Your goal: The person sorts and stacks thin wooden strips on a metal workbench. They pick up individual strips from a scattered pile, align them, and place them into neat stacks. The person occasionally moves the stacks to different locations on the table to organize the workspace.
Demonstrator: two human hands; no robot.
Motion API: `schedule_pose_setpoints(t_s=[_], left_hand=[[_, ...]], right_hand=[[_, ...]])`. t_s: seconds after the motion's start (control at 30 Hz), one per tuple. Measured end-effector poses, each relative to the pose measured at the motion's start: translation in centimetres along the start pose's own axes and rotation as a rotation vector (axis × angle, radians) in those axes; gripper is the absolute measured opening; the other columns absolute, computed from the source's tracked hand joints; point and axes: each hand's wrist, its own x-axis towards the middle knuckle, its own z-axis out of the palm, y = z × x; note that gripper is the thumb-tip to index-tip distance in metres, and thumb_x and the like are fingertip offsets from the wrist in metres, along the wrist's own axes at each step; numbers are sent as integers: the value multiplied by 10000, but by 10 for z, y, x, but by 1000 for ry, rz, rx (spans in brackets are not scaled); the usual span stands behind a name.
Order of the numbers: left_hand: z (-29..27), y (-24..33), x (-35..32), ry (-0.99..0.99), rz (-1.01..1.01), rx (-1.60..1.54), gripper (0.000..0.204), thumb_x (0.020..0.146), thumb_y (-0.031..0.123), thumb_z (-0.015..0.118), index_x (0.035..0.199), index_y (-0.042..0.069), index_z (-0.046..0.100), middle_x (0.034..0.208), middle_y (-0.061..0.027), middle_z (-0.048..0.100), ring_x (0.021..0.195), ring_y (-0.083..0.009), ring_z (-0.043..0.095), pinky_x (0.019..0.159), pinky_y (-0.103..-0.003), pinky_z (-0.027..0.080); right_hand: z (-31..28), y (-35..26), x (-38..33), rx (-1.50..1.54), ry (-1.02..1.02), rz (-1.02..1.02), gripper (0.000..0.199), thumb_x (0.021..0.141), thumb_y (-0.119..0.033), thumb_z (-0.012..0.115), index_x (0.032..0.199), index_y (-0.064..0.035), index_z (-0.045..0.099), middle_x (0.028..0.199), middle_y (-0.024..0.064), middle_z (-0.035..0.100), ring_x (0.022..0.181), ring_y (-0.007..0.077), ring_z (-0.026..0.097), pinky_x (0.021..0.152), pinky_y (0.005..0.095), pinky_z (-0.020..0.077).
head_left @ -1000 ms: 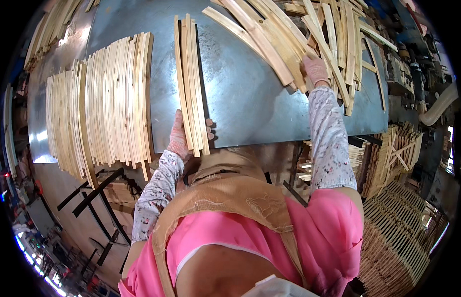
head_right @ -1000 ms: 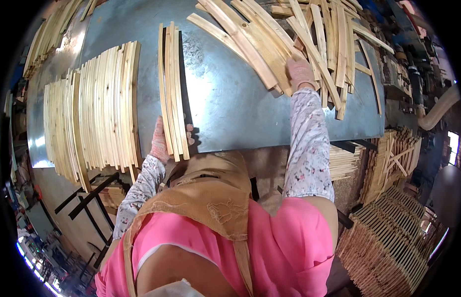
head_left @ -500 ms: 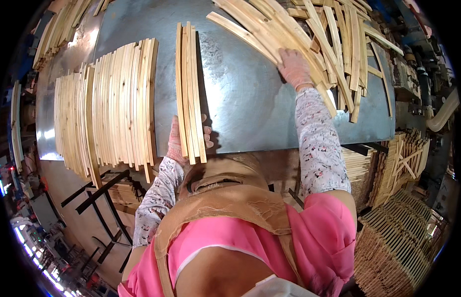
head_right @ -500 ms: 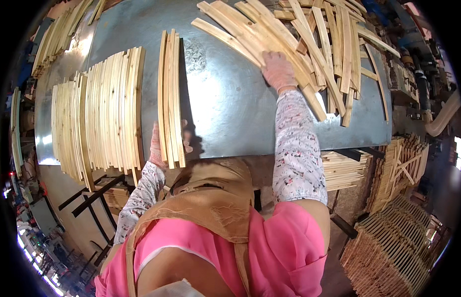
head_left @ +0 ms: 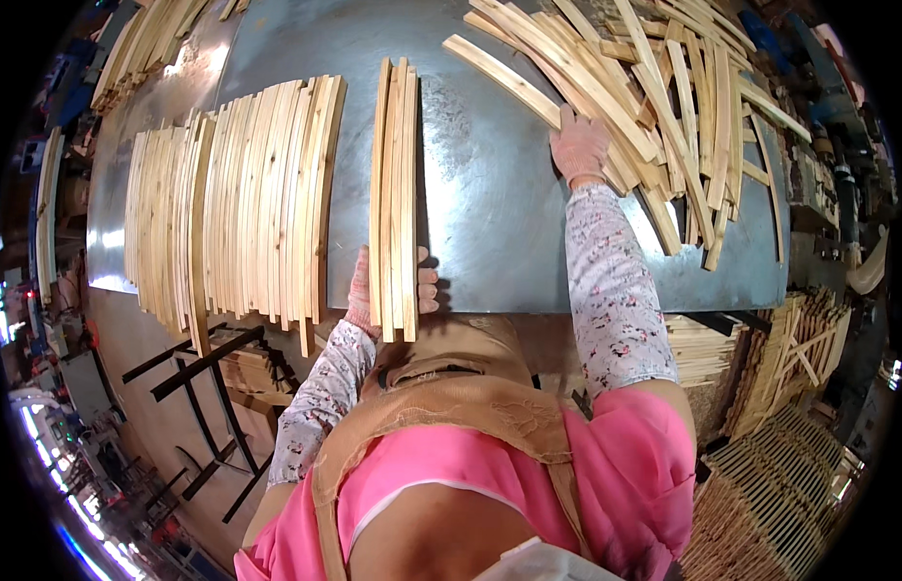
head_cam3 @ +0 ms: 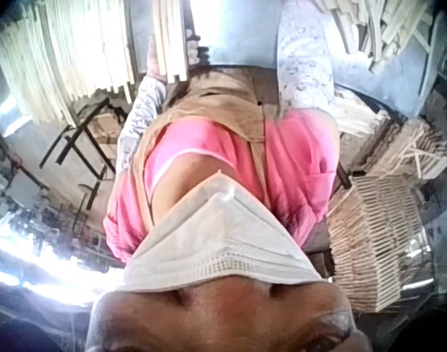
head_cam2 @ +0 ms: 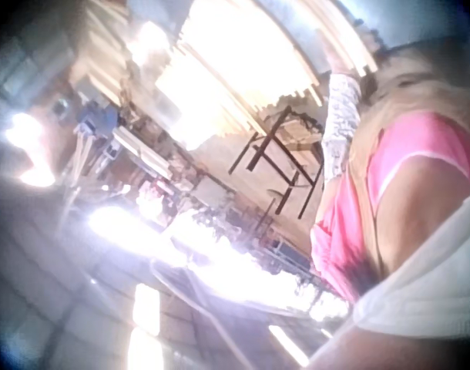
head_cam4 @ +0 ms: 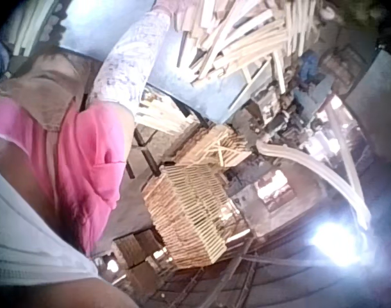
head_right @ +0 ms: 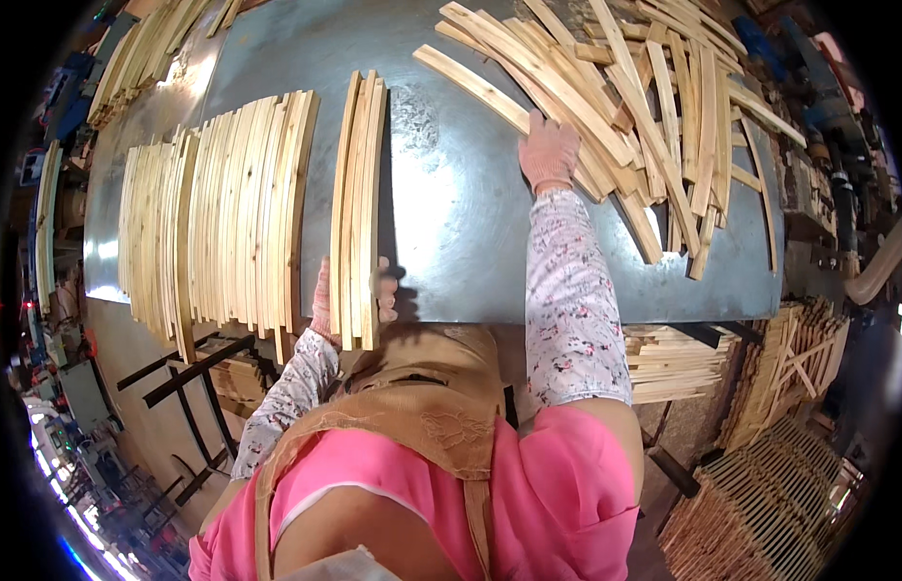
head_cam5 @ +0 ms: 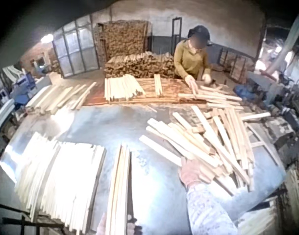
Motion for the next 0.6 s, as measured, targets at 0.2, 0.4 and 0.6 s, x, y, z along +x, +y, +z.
schedule_pose_setpoints(t_s=[0.2, 0.4, 0.6], left_hand=[[10, -30, 17, 124, 85, -16, 1028, 869, 842, 650, 1477, 17, 568, 1435, -253, 621, 1289, -438, 622, 1150, -665, 464], [-1, -41, 23, 285, 178, 171, 872, 965, 765, 609, 1509, 85, 570, 1403, -176, 683, 1204, -383, 708, 1028, -594, 599], [-45, -15, -6, 378, 266, 144, 763, 983, 665, 682, 1460, 72, 620, 1348, -143, 724, 1144, -319, 743, 990, -514, 637]], right_hand=[[-72, -90, -38, 579, -692, 29, 381, 970, -457, 633, 1135, -138, 759, 1008, 132, 785, 1003, 293, 734, 882, 481, 568], [-71, -177, -131, 1480, -897, 351, 721, 992, -434, 697, 1529, 10, 510, 1306, 244, 710, 1175, 356, 691, 1150, 425, 485], [-33, -217, -150, 1680, -710, 360, 616, 996, -292, 669, 1506, 19, 522, 1272, 214, 703, 1133, 324, 683, 1054, 396, 530]])
